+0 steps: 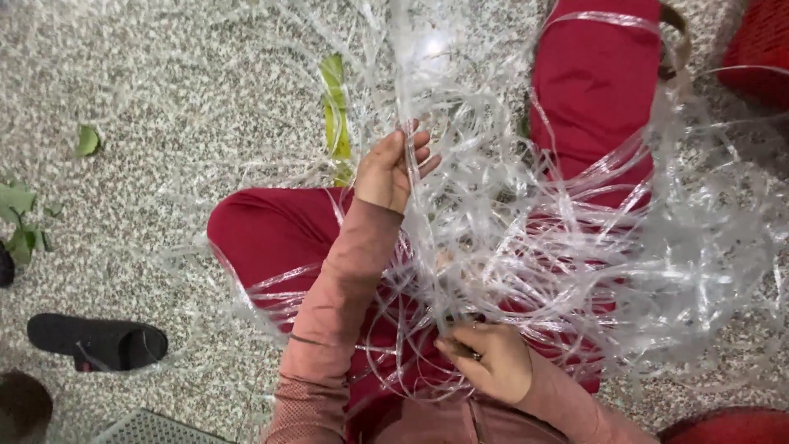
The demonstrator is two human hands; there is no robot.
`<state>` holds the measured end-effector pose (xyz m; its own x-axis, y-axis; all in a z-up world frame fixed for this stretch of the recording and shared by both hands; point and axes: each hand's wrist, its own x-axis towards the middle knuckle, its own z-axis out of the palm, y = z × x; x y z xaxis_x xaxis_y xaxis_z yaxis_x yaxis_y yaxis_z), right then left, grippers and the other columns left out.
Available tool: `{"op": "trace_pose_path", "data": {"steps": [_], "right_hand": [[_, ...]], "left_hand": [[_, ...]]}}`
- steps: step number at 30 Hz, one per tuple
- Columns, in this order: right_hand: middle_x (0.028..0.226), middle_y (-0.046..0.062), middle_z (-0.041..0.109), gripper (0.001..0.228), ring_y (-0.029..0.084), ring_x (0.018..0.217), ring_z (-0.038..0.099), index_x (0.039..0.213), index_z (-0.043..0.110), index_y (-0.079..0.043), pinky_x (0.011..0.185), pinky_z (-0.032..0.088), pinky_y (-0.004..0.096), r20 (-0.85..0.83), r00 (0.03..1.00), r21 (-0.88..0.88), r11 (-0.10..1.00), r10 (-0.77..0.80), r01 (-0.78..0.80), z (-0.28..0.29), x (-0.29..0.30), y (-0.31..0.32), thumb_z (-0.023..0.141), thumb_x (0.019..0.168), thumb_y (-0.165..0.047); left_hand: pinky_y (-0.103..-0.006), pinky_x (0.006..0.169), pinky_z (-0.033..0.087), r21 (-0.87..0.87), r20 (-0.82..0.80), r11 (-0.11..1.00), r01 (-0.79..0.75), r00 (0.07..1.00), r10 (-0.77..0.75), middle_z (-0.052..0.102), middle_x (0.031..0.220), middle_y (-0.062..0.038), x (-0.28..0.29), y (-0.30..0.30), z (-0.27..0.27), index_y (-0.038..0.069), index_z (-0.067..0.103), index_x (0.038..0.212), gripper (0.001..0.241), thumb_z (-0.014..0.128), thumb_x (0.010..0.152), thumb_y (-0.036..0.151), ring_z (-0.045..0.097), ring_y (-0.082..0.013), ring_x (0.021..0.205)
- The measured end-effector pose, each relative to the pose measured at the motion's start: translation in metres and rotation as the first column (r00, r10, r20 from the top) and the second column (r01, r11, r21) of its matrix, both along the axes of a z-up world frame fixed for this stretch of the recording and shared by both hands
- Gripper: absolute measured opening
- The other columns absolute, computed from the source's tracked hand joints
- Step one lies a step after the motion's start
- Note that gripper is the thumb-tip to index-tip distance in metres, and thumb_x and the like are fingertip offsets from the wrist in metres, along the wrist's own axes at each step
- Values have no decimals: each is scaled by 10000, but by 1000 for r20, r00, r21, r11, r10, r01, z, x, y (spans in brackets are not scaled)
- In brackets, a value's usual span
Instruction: Cutting long strands of clear plastic string into smaller pieces using a small hand tool while sitting on the floor.
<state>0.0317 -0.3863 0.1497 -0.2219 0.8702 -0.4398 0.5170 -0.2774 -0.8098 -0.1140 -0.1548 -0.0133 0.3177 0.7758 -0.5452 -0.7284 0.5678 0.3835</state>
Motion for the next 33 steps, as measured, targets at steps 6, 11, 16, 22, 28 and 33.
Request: {"op": "trace_pose_path", "data": {"steps": [6, 11, 16, 22, 28, 33], "right_hand": [[816, 4, 861, 596, 141, 613, 806, 1174, 731, -168, 544, 641, 274, 30, 1000, -186, 983, 10, -4, 7, 32, 6, 929, 631, -309], [601, 18, 617, 275, 137, 519, 544, 1085, 682, -41, 491, 493, 326, -282, 950, 4, 990, -132, 138, -20, 64, 31, 533, 966, -240], [520, 24, 569, 292, 107, 503, 524, 870, 805, -28, 490, 488, 252, -417, 888, -379, 925, -193, 24, -46, 53, 59, 635, 990, -234], [404, 5, 457, 415, 50, 275, 309, 773, 734, 83, 288, 259, 201, -605, 743, -633, 739, -286, -231, -70, 41, 59, 631, 1018, -235], [408, 27, 419, 422, 17, 273, 328, 724, 708, 149, 277, 234, 168, -584, 689, -713, 677, -429, -182, -66, 42, 58, 667, 976, -188], [381, 22, 421, 392, 37, 305, 327, 653, 702, 101, 320, 225, 177, -621, 706, -613, 772, -340, -168, -60, 28, 63, 686, 977, -119]], "left_hand": [[-454, 974, 589, 48, -253, 999, -11, 967, 22, 664, 1070, -285, -12, -51, 37, -11, 432, 1444, 536, 615, 940, -2, 674, -288, 960], [-365, 705, 633, 261, -384, 949, 178, 921, -67, 659, 865, -168, -20, -123, 93, -14, 451, 1383, 578, 744, 888, 41, 727, -342, 979], [-277, 613, 629, 314, -427, 860, 403, 869, -251, 658, 1292, -261, -37, -152, 134, -29, 578, 1360, 480, 687, 896, -85, 764, -238, 883], [-321, 576, 623, 407, -461, 757, 511, 830, -313, 582, 1420, -222, -53, -159, 132, -39, 613, 1381, 524, 698, 869, -104, 759, -229, 727], [-298, 600, 601, 387, -421, 785, 484, 850, -316, 621, 1359, -250, -53, -161, 134, -79, 619, 1355, 486, 687, 875, -113, 714, -159, 704], [-320, 547, 595, 385, -458, 758, 526, 822, -338, 640, 1298, -249, -48, -161, 133, -67, 634, 1347, 468, 670, 884, -121, 678, -154, 694]]}}
